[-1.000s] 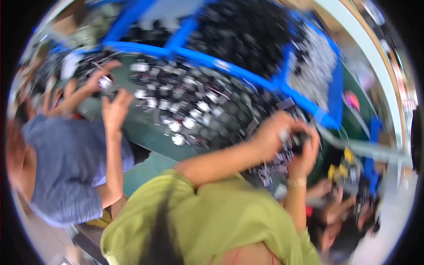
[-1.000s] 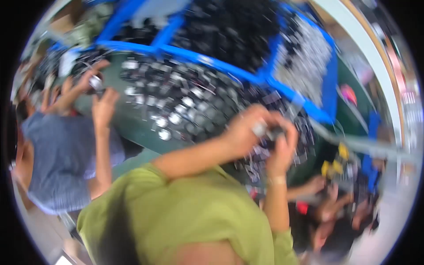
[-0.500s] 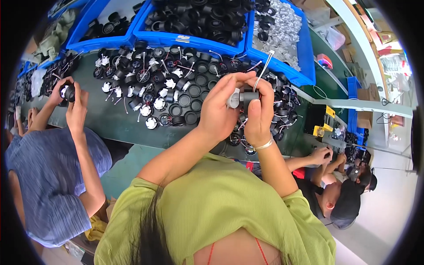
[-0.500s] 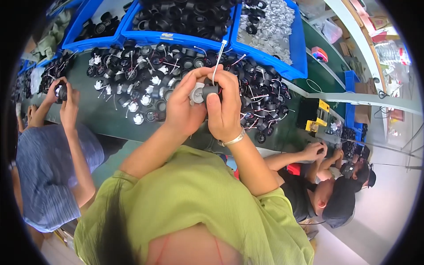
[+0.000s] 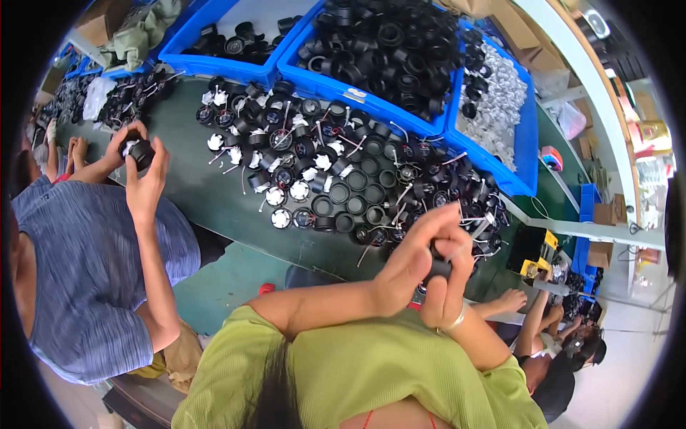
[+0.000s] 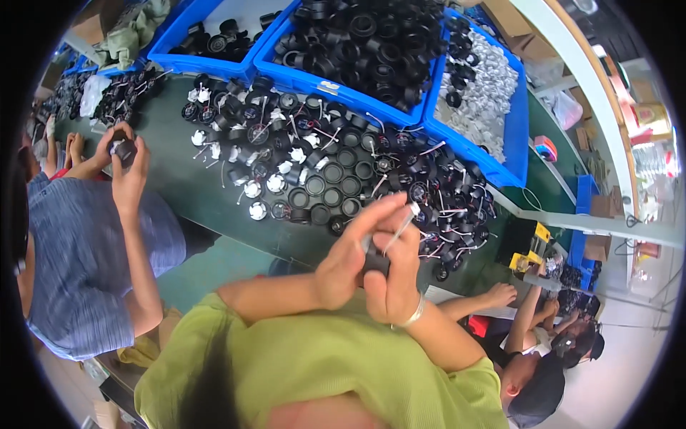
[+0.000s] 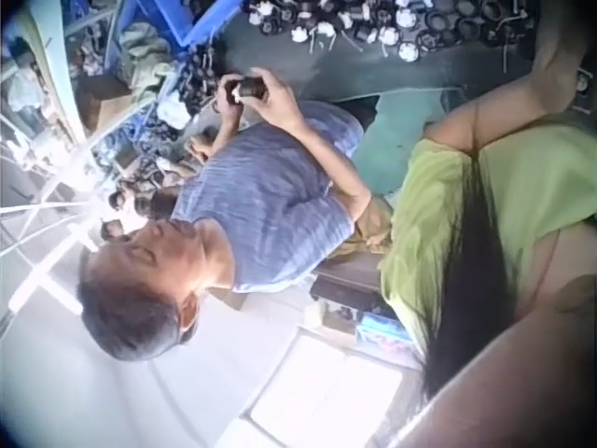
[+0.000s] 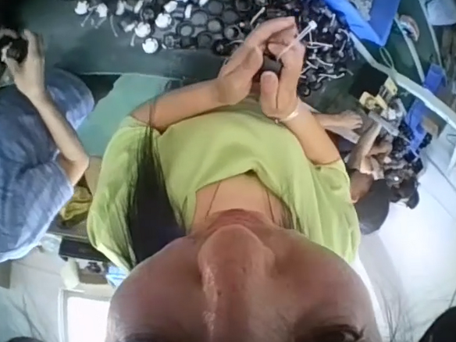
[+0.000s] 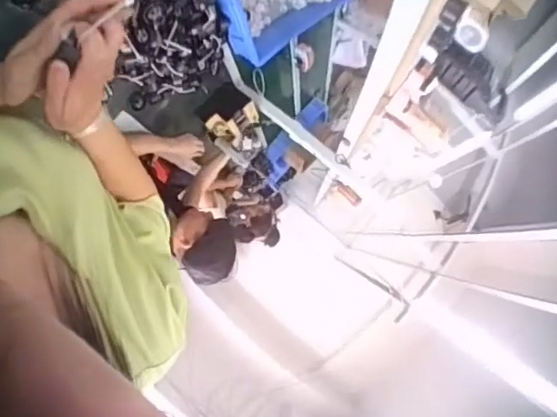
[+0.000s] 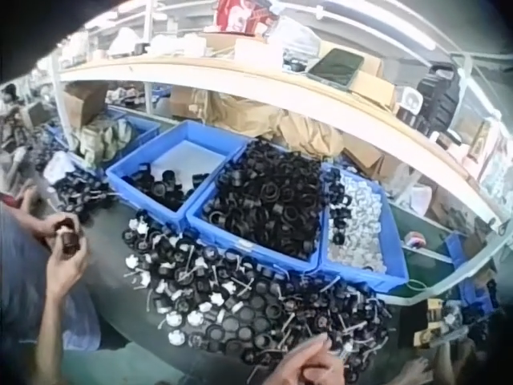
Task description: The person assembles small electronic components by hand, taking wires and other components from blue bins and a cardboard box and fitting them into plastic housings.
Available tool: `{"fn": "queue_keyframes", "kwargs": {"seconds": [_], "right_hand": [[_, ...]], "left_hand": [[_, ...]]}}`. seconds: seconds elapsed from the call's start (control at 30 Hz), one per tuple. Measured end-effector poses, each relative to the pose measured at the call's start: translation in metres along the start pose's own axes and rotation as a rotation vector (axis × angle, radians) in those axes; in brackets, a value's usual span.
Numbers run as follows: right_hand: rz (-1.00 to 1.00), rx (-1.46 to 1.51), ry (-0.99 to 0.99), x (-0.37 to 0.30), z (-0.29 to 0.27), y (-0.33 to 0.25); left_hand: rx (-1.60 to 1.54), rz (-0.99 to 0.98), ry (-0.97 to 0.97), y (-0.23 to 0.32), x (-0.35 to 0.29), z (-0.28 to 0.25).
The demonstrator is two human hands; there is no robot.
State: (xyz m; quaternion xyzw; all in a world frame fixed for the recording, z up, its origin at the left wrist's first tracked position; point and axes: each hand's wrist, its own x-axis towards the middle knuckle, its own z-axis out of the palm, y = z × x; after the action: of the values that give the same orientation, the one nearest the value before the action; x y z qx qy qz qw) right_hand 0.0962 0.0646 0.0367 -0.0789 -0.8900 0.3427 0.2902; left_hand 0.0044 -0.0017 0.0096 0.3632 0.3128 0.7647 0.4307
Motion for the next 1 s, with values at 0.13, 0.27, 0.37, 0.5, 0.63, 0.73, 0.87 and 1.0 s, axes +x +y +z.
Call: {"fn": "queue_keyframes", "kwargs": {"seconds": [0.13, 0.27, 0.37, 0.5, 0.63, 0.73, 0.87, 1.0], "right_hand": [[0.026, 0.0, -0.043, 0.003, 0.021, 0.01], [0.54, 0.077, -0.247, -0.027, 0.063, 0.071], [0.557, 0.064, -0.323, -0.041, 0.087, 0.08], [0.391, -0.115, -0.32, -0.034, 0.106, 0.089], [0.464, 0.126, -0.329, -0.012, 0.092, 0.093], [0.553, 0.141, -0.157, -0.002, 0.067, 0.088], [0.638, 0.172, -0.103, -0.027, 0.045, 0.102], [0.665, -0.071, -0.095, -0.055, 0.007, 0.097]], "left_hand": [[0.073, 0.022, 0.082, -0.013, -0.006, -0.019], [-0.611, -0.431, 0.365, -0.09, -0.028, -0.063], [-0.742, -0.546, 0.702, -0.113, -0.054, -0.07], [-0.632, -0.473, 0.795, -0.112, -0.056, -0.084], [-0.326, -0.494, 0.749, -0.086, -0.04, -0.112], [-0.439, -0.367, 1.023, -0.053, -0.016, -0.16], [0.568, -0.29, 1.005, -0.058, 0.0, -0.26], [0.983, -0.043, 1.035, -0.033, 0.024, -0.243]]}}
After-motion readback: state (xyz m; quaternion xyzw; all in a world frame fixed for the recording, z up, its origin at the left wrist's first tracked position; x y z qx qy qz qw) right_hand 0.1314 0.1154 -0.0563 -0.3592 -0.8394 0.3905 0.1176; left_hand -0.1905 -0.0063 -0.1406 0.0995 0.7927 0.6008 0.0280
